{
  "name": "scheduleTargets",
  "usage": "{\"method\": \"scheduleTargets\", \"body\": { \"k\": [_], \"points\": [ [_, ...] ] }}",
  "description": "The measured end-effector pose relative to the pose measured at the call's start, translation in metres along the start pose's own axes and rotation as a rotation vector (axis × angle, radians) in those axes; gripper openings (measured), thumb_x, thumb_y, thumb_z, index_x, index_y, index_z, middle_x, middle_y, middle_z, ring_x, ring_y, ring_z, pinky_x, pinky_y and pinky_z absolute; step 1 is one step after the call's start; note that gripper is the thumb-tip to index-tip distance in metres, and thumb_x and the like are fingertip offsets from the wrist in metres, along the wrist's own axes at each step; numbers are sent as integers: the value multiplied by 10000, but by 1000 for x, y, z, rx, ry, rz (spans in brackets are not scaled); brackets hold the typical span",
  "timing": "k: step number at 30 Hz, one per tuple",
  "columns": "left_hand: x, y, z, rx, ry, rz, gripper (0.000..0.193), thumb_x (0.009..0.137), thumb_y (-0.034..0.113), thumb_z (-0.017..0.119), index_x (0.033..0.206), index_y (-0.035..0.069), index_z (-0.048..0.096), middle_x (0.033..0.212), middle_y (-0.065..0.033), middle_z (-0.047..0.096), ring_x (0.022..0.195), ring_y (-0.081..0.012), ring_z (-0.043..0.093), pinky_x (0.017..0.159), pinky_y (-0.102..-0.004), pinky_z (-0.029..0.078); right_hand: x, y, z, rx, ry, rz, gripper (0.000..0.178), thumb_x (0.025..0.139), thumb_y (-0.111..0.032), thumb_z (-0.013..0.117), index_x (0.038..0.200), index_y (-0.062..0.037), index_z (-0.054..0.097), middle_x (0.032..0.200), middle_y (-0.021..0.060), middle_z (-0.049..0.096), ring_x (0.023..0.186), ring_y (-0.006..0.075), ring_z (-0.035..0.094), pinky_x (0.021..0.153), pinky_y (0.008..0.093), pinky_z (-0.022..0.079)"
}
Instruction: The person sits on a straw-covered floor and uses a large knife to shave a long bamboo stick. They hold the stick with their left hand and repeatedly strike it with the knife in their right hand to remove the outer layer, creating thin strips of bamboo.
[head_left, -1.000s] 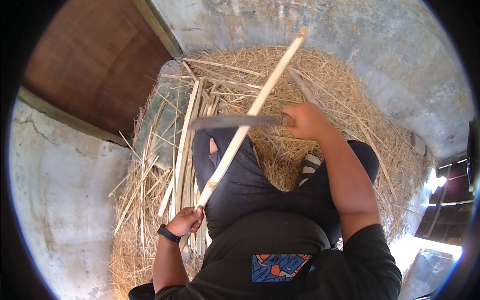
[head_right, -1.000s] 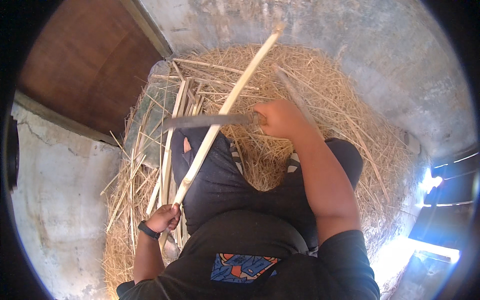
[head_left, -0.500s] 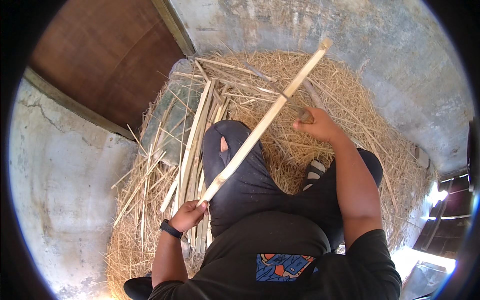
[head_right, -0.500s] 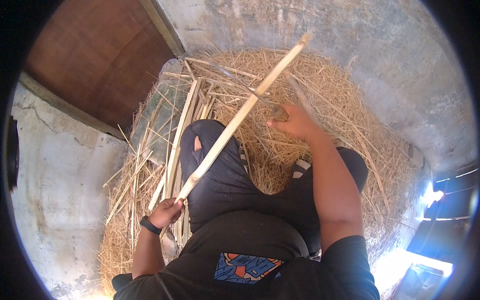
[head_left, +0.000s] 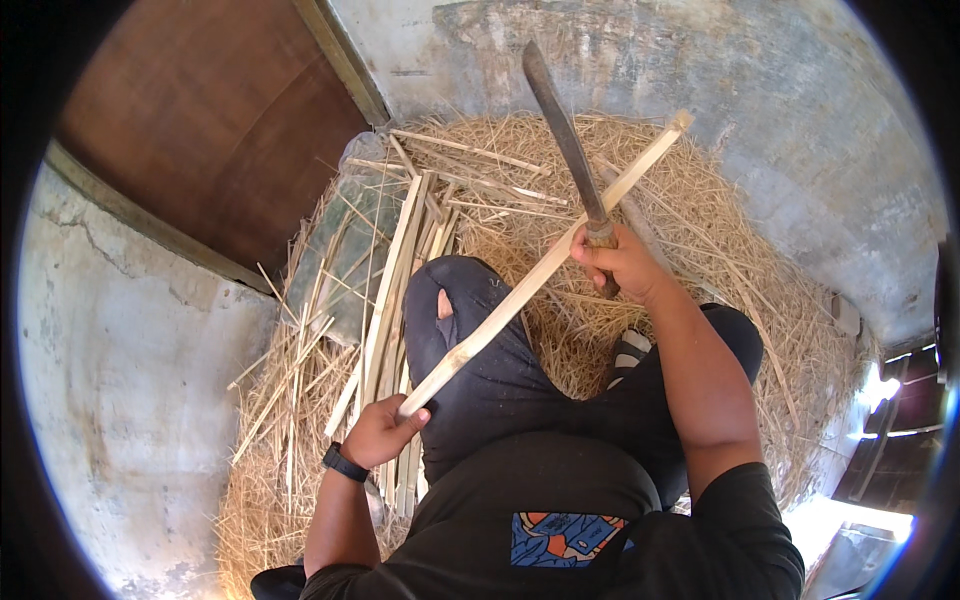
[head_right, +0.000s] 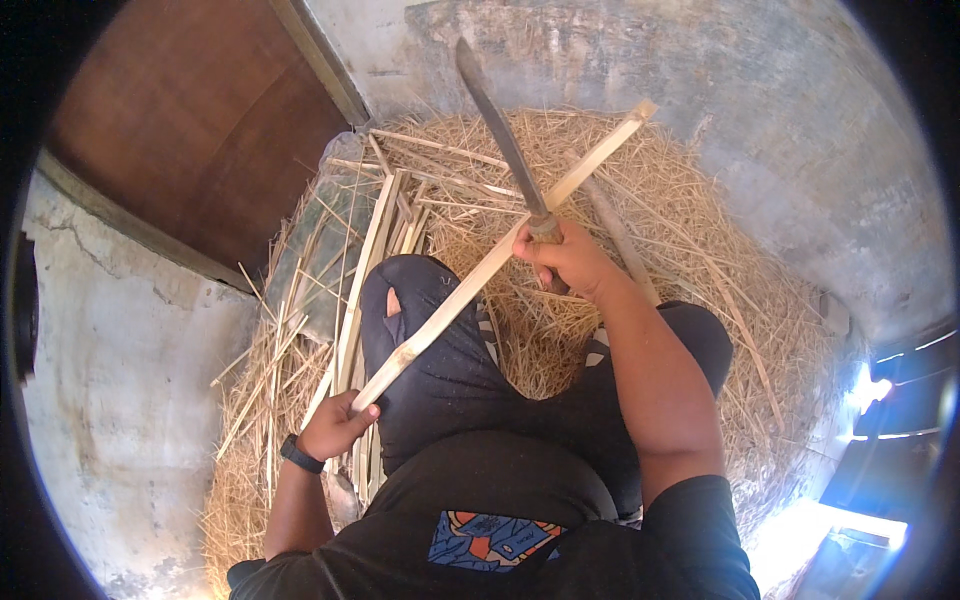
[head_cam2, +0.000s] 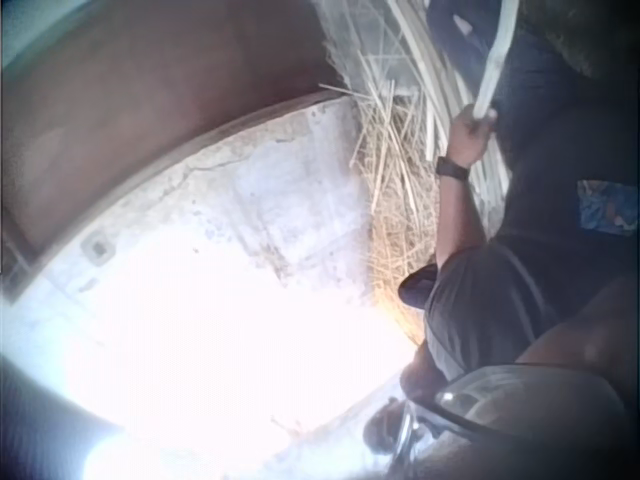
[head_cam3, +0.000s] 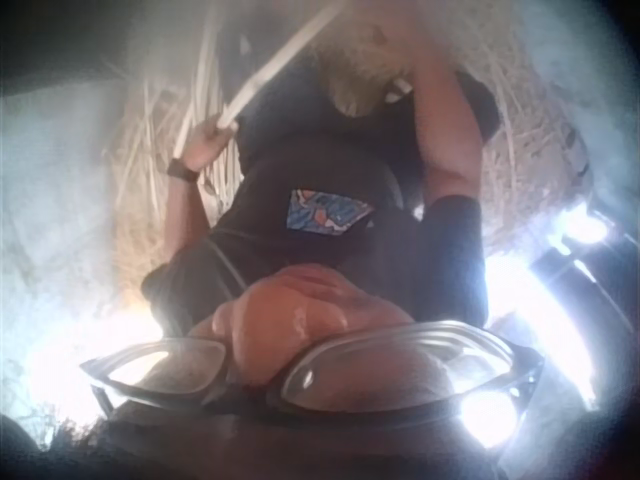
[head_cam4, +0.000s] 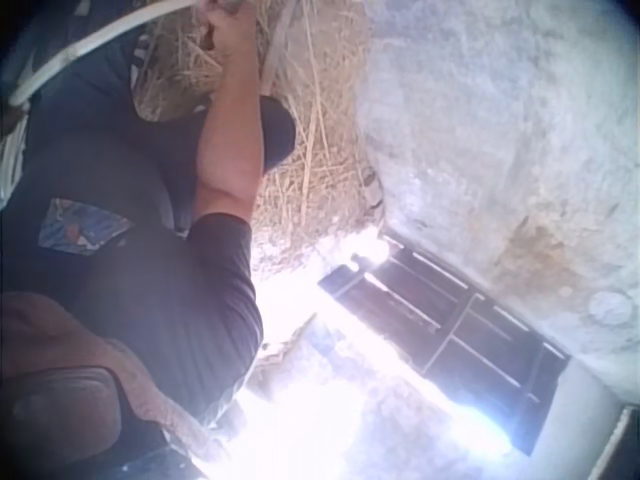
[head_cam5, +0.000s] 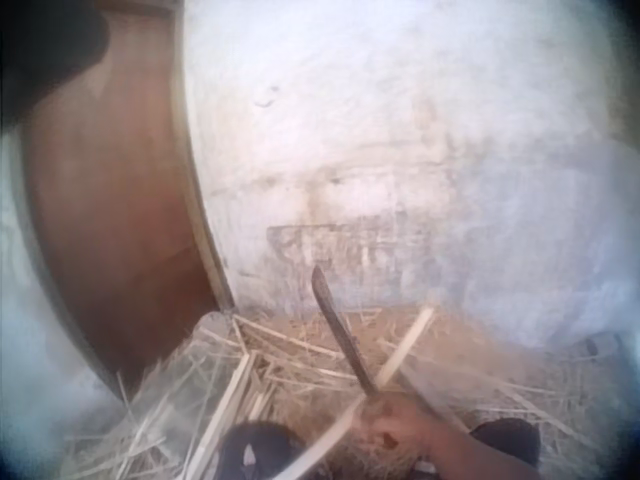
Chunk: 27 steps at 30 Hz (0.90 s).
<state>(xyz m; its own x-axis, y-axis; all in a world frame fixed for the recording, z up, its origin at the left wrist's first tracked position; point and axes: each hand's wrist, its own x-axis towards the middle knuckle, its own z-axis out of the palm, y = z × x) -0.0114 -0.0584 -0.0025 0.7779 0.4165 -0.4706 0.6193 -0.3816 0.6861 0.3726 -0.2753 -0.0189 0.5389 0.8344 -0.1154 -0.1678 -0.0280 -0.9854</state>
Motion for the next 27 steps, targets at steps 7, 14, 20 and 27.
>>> {"method": "scheduleTargets", "body": {
  "k": [7, 14, 20, 27],
  "points": [
    [-19, -18, 3, 461, 397, 218, 745, 739, 386, 872, 1291, 19, 532, 1056, -182, 634, 956, -353, 650, 802, -447, 542, -4, -17, -6, 3, 199, -56, 173, 926, -182, 733, 957, -84, 594, 689, -25, 547, 533, 57, 463, 519, 233, 397],
    [-38, -47, 7, 577, 415, 3, 569, 824, 439, 785, 1203, 51, 612, 893, -177, 708, 837, -371, 697, 738, -469, 557, -2, -19, -19, 77, 326, -136, 169, 921, -179, 734, 983, -61, 630, 897, 69, 680, 557, 60, 475, 519, 228, 400],
    [-29, -66, 21, 558, 513, 9, 475, 845, 476, 754, 1066, 60, 689, 734, -172, 703, 700, -370, 701, 660, -460, 567, -3, -21, -24, 52, 339, -142, 207, 909, -209, 743, 1019, -42, 688, 754, -4, 624, 552, 63, 481, 499, 236, 383],
    [-30, -71, 31, 360, 547, 63, 384, 836, 392, 793, 916, 29, 696, 616, -144, 639, 549, -296, 639, 544, -399, 504, -8, -26, -19, -29, 371, -146, 290, 920, -201, 748, 1158, -56, 664, 884, 2, 636, 593, 60, 497, 526, 230, 404]
  ]
}}
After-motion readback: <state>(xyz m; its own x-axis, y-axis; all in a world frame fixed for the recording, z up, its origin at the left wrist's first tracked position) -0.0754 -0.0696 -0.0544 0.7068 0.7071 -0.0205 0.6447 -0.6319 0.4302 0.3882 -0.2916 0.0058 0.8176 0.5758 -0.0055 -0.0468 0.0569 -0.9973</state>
